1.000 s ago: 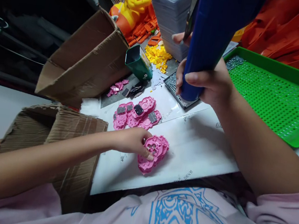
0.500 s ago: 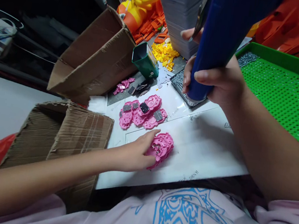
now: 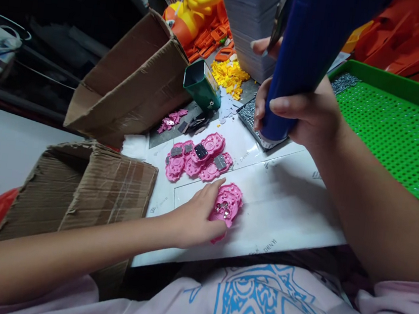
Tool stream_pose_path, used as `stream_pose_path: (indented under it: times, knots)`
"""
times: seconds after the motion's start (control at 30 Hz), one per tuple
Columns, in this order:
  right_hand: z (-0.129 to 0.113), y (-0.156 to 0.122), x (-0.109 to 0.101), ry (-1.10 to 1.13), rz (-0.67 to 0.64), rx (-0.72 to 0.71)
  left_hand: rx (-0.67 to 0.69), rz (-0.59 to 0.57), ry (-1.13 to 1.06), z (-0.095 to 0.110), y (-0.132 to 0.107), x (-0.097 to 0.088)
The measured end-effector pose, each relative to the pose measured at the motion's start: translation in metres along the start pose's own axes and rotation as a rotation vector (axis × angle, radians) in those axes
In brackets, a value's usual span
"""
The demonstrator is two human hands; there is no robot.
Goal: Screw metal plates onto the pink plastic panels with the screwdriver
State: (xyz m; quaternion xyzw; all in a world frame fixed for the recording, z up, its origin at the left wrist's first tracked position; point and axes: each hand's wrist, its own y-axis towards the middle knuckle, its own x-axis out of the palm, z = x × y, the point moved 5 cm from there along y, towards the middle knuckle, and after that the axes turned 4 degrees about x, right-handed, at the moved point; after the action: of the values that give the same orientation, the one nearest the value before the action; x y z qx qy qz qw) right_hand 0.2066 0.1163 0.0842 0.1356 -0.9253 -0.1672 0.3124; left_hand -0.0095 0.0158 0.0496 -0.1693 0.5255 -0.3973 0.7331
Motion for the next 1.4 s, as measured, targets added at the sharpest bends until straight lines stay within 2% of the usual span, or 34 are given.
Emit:
stream_pose_path:
  times: [0.37, 0.57, 0.8, 0.97, 1.1, 1.23, 1.4]
  knots:
    - [0.002, 0.0, -0.001, -0.028, 0.007, 0.015, -0.057, 0.094, 0.013, 0.003, 0.002, -0.001]
    - [-0.003, 0.0, 0.003, -0.001, -0.022, -0.053, 0.007, 0.152, 0.085, -0.001, -0.001, -0.005]
    - [-0.002, 0.0, 0.004, 0.053, -0.037, -0.096, 0.047, 0.112, 0.172, 0.004, 0.004, 0.002]
    - [0.0, 0.006, 0.002, 0.048, -0.045, -0.085, 0.132, 0.117, 0.16, 0.003, 0.004, 0.0]
    - [0.001, 0.008, 0.001, 0.021, -0.043, -0.091, 0.156, 0.146, 0.17, -0.006, -0.002, -0.01]
    - [0.003, 0.008, 0.001, 0.061, -0.012, -0.143, 0.119, 0.196, 0.205, -0.025, -0.007, -0.023]
    - [0.005, 0.009, 0.001, 0.049, -0.011, -0.113, 0.079, 0.184, 0.199, -0.045, -0.003, -0.022]
